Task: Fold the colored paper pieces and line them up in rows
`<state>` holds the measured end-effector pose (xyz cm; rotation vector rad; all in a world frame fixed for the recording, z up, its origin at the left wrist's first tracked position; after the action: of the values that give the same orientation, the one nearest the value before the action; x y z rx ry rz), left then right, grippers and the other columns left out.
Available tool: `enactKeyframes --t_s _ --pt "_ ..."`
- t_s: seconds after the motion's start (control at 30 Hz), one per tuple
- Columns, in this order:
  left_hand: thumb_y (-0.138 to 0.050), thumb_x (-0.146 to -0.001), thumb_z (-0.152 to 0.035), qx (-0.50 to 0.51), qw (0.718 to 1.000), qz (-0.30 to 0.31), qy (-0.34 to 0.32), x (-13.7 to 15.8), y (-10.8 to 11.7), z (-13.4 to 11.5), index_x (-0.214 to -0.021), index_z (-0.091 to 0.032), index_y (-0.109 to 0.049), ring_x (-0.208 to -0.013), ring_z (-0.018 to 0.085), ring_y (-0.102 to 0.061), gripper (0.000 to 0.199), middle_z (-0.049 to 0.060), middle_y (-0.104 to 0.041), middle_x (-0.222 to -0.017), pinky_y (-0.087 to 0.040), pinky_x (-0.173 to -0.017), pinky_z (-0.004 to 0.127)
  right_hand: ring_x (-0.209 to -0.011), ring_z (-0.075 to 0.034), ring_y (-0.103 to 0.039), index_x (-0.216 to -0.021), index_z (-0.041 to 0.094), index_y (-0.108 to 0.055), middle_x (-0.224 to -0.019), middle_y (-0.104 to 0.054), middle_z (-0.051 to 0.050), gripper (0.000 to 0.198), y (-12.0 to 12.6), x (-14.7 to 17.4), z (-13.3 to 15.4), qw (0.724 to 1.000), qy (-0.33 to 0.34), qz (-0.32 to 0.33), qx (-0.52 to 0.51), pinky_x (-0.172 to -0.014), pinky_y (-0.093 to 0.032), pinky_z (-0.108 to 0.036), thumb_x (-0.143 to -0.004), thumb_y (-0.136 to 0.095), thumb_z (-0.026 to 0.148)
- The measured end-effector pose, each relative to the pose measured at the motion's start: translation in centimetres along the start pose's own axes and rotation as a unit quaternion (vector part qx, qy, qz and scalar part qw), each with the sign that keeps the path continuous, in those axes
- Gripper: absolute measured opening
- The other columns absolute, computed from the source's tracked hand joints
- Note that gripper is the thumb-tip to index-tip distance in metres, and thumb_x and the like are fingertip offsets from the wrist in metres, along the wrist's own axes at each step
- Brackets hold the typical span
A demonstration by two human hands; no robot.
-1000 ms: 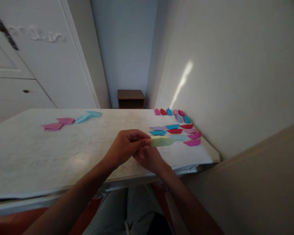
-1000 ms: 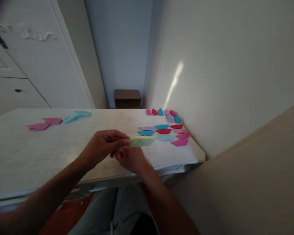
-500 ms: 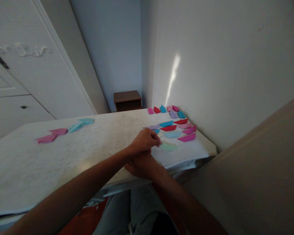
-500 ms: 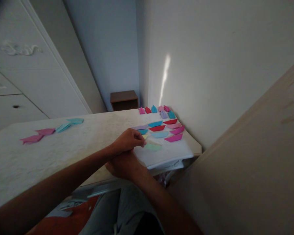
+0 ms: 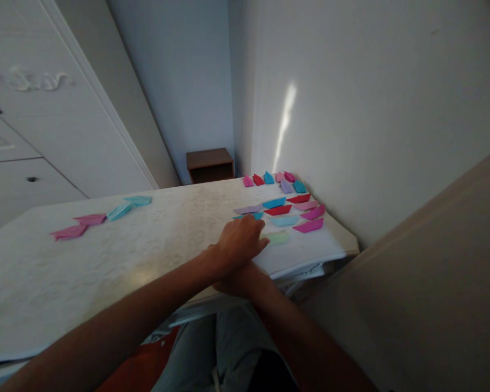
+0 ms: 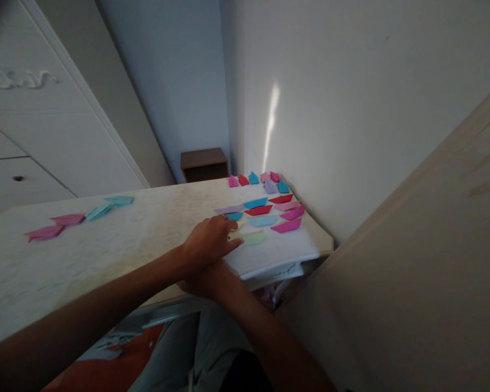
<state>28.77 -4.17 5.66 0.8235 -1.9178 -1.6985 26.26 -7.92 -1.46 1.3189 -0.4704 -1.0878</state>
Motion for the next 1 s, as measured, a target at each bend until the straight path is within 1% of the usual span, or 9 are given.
enactKeyframes --t_s 0.07,0.17,0.3,0.37,0.47,0.53,0.67,0.87,1.0 --pt "-0.061 -0.084 -0.042 -0.019 1.0 0.01 -0.017 0.0 -0.1 -0.4 -0.099 -0.015 -0.07 -0.092 0.034 -0.065 0.032 0.018 -0.065 -0.102 -0.051 -0.075 0.042 -0.128 -0.034 -0.046 -0.134 0.011 -0.048 -0.139 -0.052 -0.016 0.047 -0.4 0.1 -0.3 1.0 -0.009 -0.006 -0.009 -0.112 -0.028 -0.049 -0.089 -0.052 0.024" --pt "-0.063 -0.082 -0.045 -0.018 0.998 0.023 -0.054 -0.3 -0.4 -1.0 -0.101 -0.015 -0.07 -0.092 0.034 -0.066 0.037 0.019 -0.064 -0.105 -0.052 -0.074 0.043 -0.127 -0.036 -0.046 -0.133 0.01 -0.048 -0.138 -0.052 -0.017 0.048 -0.6 0.4 -0.5 0.999 -0.015 -0.026 -0.024 -0.112 -0.027 -0.053 -0.088 -0.053 0.024" --pt "-0.063 -0.082 -0.044 -0.031 0.996 0.04 -0.079 -0.9 -0.8 -1.5 -0.101 -0.014 -0.071 -0.089 0.035 -0.067 0.036 0.019 -0.066 -0.102 -0.053 -0.07 0.044 -0.129 -0.037 -0.044 -0.133 0.008 -0.048 -0.139 -0.051 -0.018 0.048 -0.7 0.3 -0.4 0.999 -0.007 -0.036 -0.021 -0.113 -0.024 -0.053 -0.086 -0.053 0.019" --pt "-0.06 -0.085 -0.04 -0.039 0.995 0.049 -0.079 -1.1 -1.0 -1.6 -0.099 -0.013 -0.071 -0.09 0.035 -0.067 0.032 0.019 -0.067 -0.1 -0.054 -0.069 0.043 -0.127 -0.035 -0.046 -0.132 0.008 -0.049 -0.136 -0.053 -0.017 0.048 -0.8 0.1 -0.4 1.0 0.005 -0.028 -0.013 -0.113 -0.025 -0.051 -0.086 -0.053 0.019" --pt "-0.056 -0.087 -0.035 -0.046 0.995 0.05 -0.07 -1.2 -1.0 -1.8 -0.098 -0.012 -0.071 -0.09 0.034 -0.068 0.029 0.018 -0.069 -0.098 -0.054 -0.07 0.042 -0.119 -0.03 -0.053 -0.125 0.014 -0.054 -0.127 -0.06 -0.013 0.039 -1.0 -0.2 -0.4 1.0 0.01 -0.015 0.001 -0.11 -0.032 -0.045 -0.087 -0.052 0.019" --pt "-0.056 -0.087 -0.034 -0.049 0.996 0.045 -0.065 -1.3 -1.0 -1.8 -0.098 -0.012 -0.071 -0.091 0.034 -0.068 0.029 0.018 -0.069 -0.098 -0.055 -0.071 0.042 -0.116 -0.028 -0.054 -0.122 0.017 -0.055 -0.124 -0.061 -0.011 0.036 -1.0 -0.3 -0.5 1.0 0.009 -0.008 0.011 -0.11 -0.033 -0.043 -0.087 -0.052 0.02" --pt "-0.055 -0.087 -0.034 -0.054 0.996 0.036 -0.06 -1.4 -1.2 -1.8 -0.098 -0.012 -0.071 -0.091 0.033 -0.068 0.03 0.017 -0.07 -0.097 -0.055 -0.072 0.041 -0.122 -0.029 -0.05 -0.129 0.014 -0.05 -0.132 -0.056 -0.013 0.042 -0.9 -0.3 -0.5 1.0 -0.004 -0.014 0.014 -0.111 -0.032 -0.046 -0.088 -0.049 0.021" --pt "-0.054 -0.087 -0.036 -0.05 0.996 0.034 -0.06 -1.5 -1.3 -1.6 -0.1 -0.013 -0.07 -0.091 0.032 -0.068 0.03 0.017 -0.07 -0.098 -0.054 -0.071 0.039 -0.122 -0.029 -0.051 -0.131 0.015 -0.049 -0.133 -0.055 -0.014 0.044 -0.4 -0.6 0.0 1.0 0.006 0.004 0.022 -0.109 -0.034 -0.047 -0.087 -0.048 0.017" --pt "-0.055 -0.087 -0.037 -0.044 0.997 0.021 -0.065 -1.6 -1.4 -1.5 -0.104 -0.013 -0.066 -0.092 0.031 -0.068 0.032 0.017 -0.069 -0.102 -0.054 -0.073 0.04 -0.125 -0.029 -0.049 -0.134 0.014 -0.046 -0.135 -0.053 -0.015 0.047 -0.3 -0.6 -0.1 1.0 0.004 -0.002 0.02 -0.11 -0.033 -0.047 -0.087 -0.049 0.017"
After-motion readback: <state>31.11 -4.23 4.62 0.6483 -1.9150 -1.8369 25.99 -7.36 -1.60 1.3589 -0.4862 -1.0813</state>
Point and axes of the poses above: each hand's wrist, its own x-axis away from the middle knuckle, its own y-axis out of the back of the hand, z = x × y, the point moved 5 cm from there along -x, towards the middle knuckle
